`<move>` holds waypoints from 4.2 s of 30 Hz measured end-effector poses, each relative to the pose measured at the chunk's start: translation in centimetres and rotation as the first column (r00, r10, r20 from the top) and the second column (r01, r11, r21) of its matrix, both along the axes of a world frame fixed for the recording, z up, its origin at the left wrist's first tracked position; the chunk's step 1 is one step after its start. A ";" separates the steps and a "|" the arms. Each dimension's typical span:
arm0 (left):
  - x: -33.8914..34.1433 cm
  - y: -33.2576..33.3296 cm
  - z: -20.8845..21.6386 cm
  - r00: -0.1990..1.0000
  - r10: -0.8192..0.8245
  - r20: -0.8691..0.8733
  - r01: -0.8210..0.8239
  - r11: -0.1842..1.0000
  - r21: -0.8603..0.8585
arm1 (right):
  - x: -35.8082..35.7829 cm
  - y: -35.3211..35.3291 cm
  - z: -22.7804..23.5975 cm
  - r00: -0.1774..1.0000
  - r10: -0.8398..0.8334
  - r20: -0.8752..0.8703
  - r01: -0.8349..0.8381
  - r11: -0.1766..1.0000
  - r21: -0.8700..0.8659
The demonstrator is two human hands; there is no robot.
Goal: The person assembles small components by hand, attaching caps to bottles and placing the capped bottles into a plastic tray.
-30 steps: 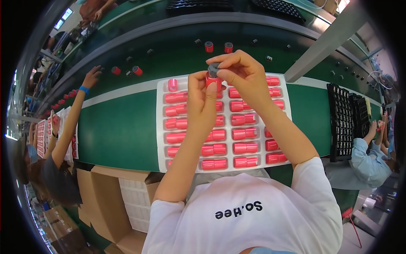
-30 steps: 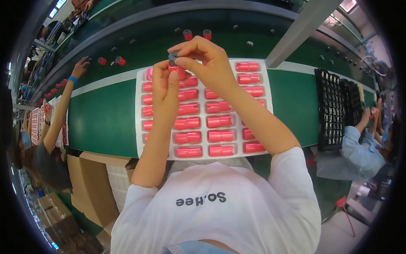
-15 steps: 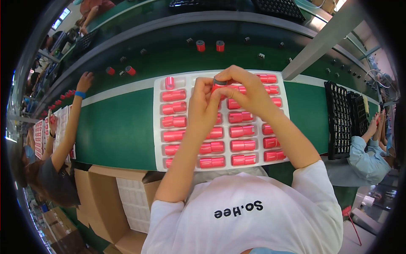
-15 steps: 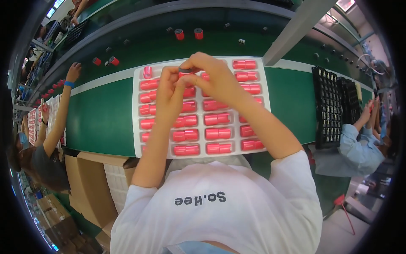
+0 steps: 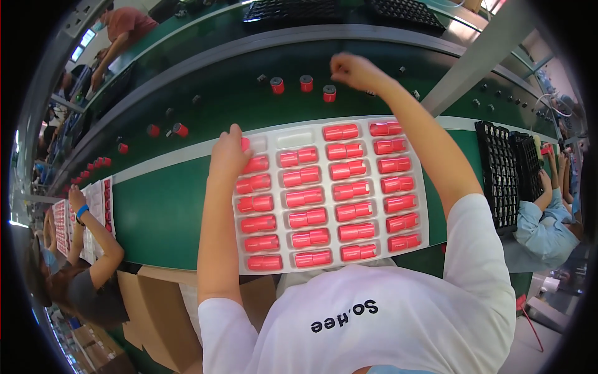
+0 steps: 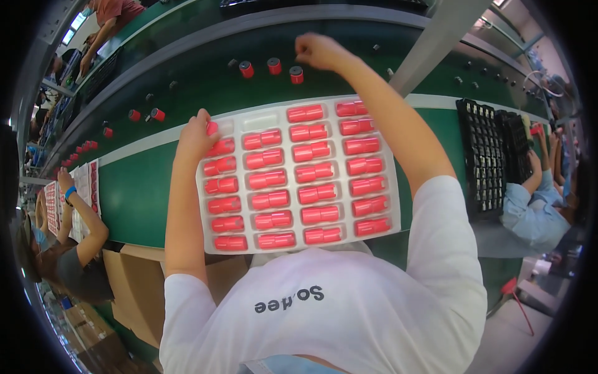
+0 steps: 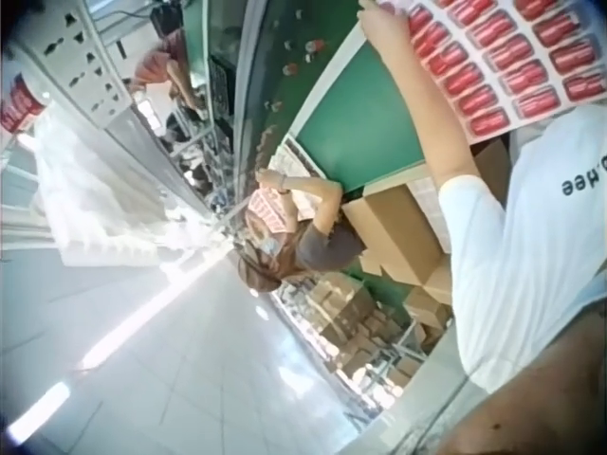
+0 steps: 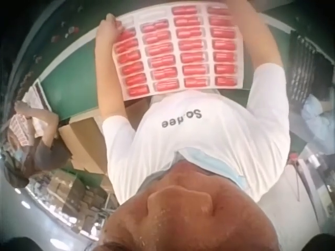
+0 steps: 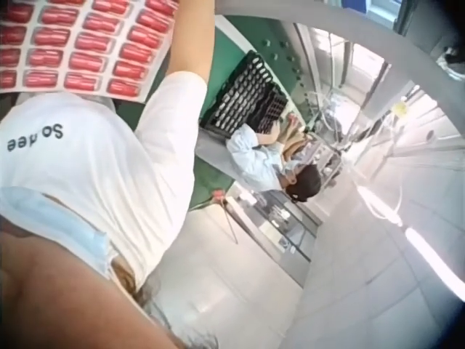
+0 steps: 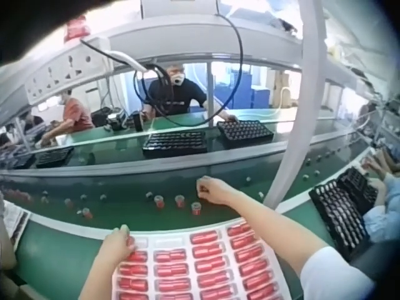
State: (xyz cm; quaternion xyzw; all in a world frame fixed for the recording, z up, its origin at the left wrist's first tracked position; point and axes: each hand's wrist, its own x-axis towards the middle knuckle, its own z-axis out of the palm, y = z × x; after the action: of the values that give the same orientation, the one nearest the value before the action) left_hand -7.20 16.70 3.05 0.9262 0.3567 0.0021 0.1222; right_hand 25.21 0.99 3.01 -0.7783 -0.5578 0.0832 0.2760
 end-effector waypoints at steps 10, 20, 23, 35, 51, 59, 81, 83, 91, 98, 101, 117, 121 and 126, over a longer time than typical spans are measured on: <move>-1.1 -4.2 3.8 0.644 0.259 0.720 0.515 0.549 -0.658 | 2.1 1.6 -1.0 0.986 -0.047 -0.161 0.056 0.997 0.054; -0.2 -8.1 3.6 0.436 0.741 0.510 0.819 -0.091 -0.567 | -14.4 -4.2 9.5 0.677 0.475 -0.562 -0.113 0.822 0.559; 0.2 -9.9 4.1 0.444 0.755 0.482 0.840 -0.164 -0.517 | -16.9 -5.2 9.4 0.703 0.483 -0.522 -0.041 0.760 0.649; 1.2 -13.8 4.2 0.053 0.759 0.648 0.849 0.308 -0.430 | -22.2 -5.8 6.8 0.900 0.156 -0.407 0.219 0.645 0.732; 1.6 -15.8 4.0 -0.217 0.467 0.857 0.690 0.694 -0.204 | -23.4 -7.1 5.9 0.949 0.139 -0.282 0.184 0.481 0.857; 1.4 -15.4 3.5 -0.183 0.520 0.835 0.686 0.676 -0.270 | -22.3 -7.2 6.7 0.891 0.222 -0.396 0.140 0.696 0.704; -3.9 -2.5 0.8 0.953 -0.170 0.251 0.240 0.930 -0.279 | -6.6 2.3 -2.4 0.870 -0.128 0.476 0.199 0.975 -0.102; -4.0 -1.9 0.9 0.958 -0.209 0.197 0.255 0.934 -0.250 | -6.7 3.0 -2.8 0.877 -0.056 0.477 0.180 0.959 -0.218; -3.5 -2.7 -0.3 0.891 -0.421 0.171 0.397 0.904 0.160 | -9.9 -0.7 2.9 0.921 0.089 -0.379 -0.121 0.991 -0.059; -3.4 -6.6 4.2 0.772 0.058 0.633 0.503 0.554 -0.664 | -18.8 -2.8 6.1 0.564 0.442 -0.697 0.040 0.829 0.558; -2.8 -9.5 4.0 0.576 0.298 0.761 0.651 0.396 -0.648 | -20.8 -3.6 6.8 0.564 0.476 -0.675 0.108 0.767 0.632; -1.2 -14.5 3.8 0.333 0.394 0.857 0.627 0.586 -0.513 | -21.0 -5.5 8.3 0.696 0.484 -0.530 0.075 0.685 0.724; -0.6 -14.9 4.2 0.242 0.444 0.863 0.690 0.547 -0.475 | -21.6 -5.3 7.0 0.636 0.547 -0.544 0.054 0.672 0.738; -0.8 -15.0 3.7 0.248 0.410 0.878 0.662 0.590 -0.462 | -21.2 -6.0 6.3 0.759 0.477 -0.444 -0.021 0.699 0.715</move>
State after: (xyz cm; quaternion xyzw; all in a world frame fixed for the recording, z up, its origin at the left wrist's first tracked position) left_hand -8.05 1.70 6.71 0.5851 0.0708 0.3926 0.7060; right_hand 4.05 -5.03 9.28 -0.4681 -0.5376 0.1568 0.6836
